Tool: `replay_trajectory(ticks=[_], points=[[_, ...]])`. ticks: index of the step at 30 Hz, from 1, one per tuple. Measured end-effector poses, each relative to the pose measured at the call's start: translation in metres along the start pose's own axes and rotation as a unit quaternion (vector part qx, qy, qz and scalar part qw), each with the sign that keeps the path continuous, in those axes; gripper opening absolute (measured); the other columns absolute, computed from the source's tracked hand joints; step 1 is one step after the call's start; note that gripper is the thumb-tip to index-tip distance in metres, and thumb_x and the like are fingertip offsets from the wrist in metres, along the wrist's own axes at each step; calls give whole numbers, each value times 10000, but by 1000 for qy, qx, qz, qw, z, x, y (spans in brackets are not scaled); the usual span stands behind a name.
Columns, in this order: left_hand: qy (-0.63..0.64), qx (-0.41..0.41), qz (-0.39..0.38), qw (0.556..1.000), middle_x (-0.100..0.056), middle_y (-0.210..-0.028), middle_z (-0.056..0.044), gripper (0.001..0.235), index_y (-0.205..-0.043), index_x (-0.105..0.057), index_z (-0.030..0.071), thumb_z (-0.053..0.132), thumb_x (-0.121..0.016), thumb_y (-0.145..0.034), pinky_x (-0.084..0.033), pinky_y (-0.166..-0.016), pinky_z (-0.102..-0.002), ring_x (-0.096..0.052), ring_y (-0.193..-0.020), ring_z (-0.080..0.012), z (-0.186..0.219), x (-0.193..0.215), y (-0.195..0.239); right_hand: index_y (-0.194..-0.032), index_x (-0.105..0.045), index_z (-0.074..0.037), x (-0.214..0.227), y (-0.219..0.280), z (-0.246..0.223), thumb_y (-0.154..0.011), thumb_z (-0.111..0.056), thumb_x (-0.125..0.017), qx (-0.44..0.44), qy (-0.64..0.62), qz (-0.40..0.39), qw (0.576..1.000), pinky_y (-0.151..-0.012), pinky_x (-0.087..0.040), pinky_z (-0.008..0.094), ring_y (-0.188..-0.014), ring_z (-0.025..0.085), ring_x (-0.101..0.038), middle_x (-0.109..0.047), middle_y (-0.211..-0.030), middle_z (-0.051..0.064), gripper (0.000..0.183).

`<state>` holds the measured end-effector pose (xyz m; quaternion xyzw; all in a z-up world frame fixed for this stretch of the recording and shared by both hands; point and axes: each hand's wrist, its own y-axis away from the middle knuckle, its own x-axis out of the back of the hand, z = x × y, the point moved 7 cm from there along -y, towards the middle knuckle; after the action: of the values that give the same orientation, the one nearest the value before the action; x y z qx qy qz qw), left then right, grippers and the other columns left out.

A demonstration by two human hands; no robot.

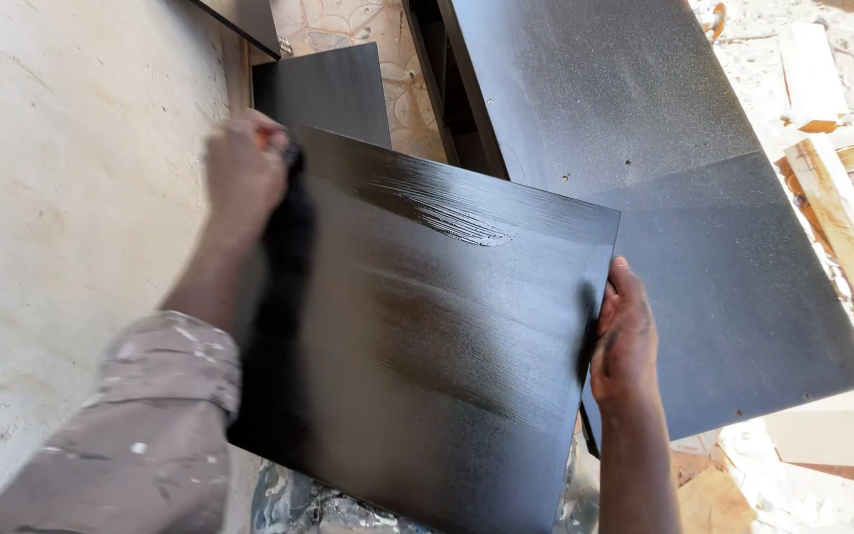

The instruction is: Applying dark wood stain to wooden furniture panels using a sponge applicator

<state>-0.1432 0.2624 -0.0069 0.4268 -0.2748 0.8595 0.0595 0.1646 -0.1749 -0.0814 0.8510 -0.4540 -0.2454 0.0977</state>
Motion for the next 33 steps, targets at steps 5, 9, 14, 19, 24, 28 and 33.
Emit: replay_trajectory(ticks=[5,9,14,19,24,28,33], points=[[-61,8,-64,996,-662,-835,-17,101,-929,-707,285,344,-787,-906,-575,-715,-415,-723,-838,-301,100,8,49,-1559,-316,1,15,5,14,-1042,-649,-373,20,31,-27,999,-1169,-386,467,-1427,298,-480,-479,-1519,181,832],[19,-9,-216,976,-634,-945,-55,142,-1009,-660,206,147,-729,-899,-605,-749,-376,-694,-770,-200,273,-79,150,-1317,-556,-38,-9,34,-19,-1008,-659,-378,-31,-162,-64,984,-904,-600,420,-1077,313,-723,-686,-1242,177,715],[184,-189,-191,945,-521,-964,-181,318,-997,-549,2,9,-727,-734,-576,-507,-525,-723,-669,-443,414,-88,215,-1263,-621,16,-28,87,-49,-967,-655,-402,-74,-262,36,962,-976,-603,520,-1027,349,-752,-729,-1157,186,766],[69,-74,-204,974,-604,-909,-102,115,-962,-642,89,31,-589,-879,-610,-565,-411,-738,-700,-310,262,-26,141,-1340,-484,20,0,69,-29,-1005,-676,-297,-68,-233,-25,970,-1046,-500,549,-1164,381,-653,-596,-1268,208,795],[252,222,-52,941,-605,-831,-158,270,-881,-629,125,221,-396,-976,-445,-808,-415,-630,-867,-309,61,72,68,-1344,-429,2,-33,77,-37,-963,-664,-438,-44,-164,-9,985,-1060,-518,530,-1216,402,-647,-575,-1313,236,767],[-11,9,-30,999,-676,-926,-174,48,-999,-693,102,143,-692,-974,-515,-763,-489,-655,-838,-367,33,55,61,-1360,-470,-5,-31,81,-35,-974,-685,-318,-79,-66,46,994,-375,-315,172,-503,88,-502,-682,-1364,176,797],[-74,-84,-207,972,-615,-851,-125,242,-972,-610,123,111,-373,-922,-538,-497,-467,-631,-613,-316,236,6,157,-1534,-162,137,-22,78,-29,-1040,-586,-357,-70,-278,-53,957,-1093,-555,480,-1399,434,-573,-413,-1586,351,897]])
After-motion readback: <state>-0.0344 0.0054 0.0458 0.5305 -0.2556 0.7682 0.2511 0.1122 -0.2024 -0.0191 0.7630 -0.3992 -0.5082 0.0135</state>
